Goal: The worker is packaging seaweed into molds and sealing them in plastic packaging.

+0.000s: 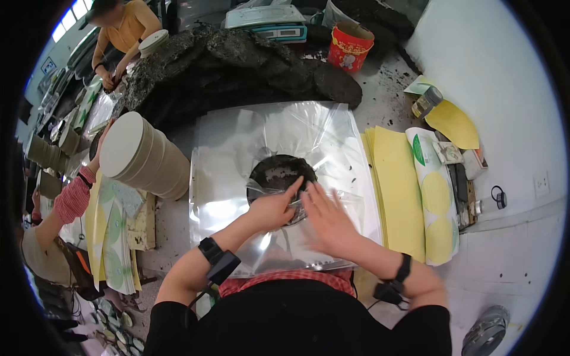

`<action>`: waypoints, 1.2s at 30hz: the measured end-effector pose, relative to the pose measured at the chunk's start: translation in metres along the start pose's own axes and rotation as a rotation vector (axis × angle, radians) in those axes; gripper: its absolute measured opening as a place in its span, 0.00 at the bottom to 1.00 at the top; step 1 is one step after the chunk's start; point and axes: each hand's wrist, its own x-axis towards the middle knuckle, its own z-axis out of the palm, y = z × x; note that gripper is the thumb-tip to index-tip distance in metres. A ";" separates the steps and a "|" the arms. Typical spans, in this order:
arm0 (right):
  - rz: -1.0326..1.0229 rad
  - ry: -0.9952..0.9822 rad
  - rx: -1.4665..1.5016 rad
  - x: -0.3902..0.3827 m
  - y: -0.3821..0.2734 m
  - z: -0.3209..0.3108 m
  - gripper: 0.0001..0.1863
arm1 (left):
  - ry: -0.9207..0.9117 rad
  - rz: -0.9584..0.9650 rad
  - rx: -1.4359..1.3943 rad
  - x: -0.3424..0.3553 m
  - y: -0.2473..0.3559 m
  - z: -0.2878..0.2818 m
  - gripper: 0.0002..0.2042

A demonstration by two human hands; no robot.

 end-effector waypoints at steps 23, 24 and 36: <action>0.309 -0.057 0.452 0.064 0.014 0.096 0.16 | 0.966 0.401 0.348 -0.045 -0.038 -0.005 0.27; 0.334 -0.161 0.364 0.075 0.009 0.091 0.16 | 1.095 0.291 0.128 -0.033 -0.036 -0.011 0.43; 0.130 0.322 0.902 0.081 0.024 0.074 0.25 | 0.939 0.369 -0.142 0.013 -0.051 -0.005 0.19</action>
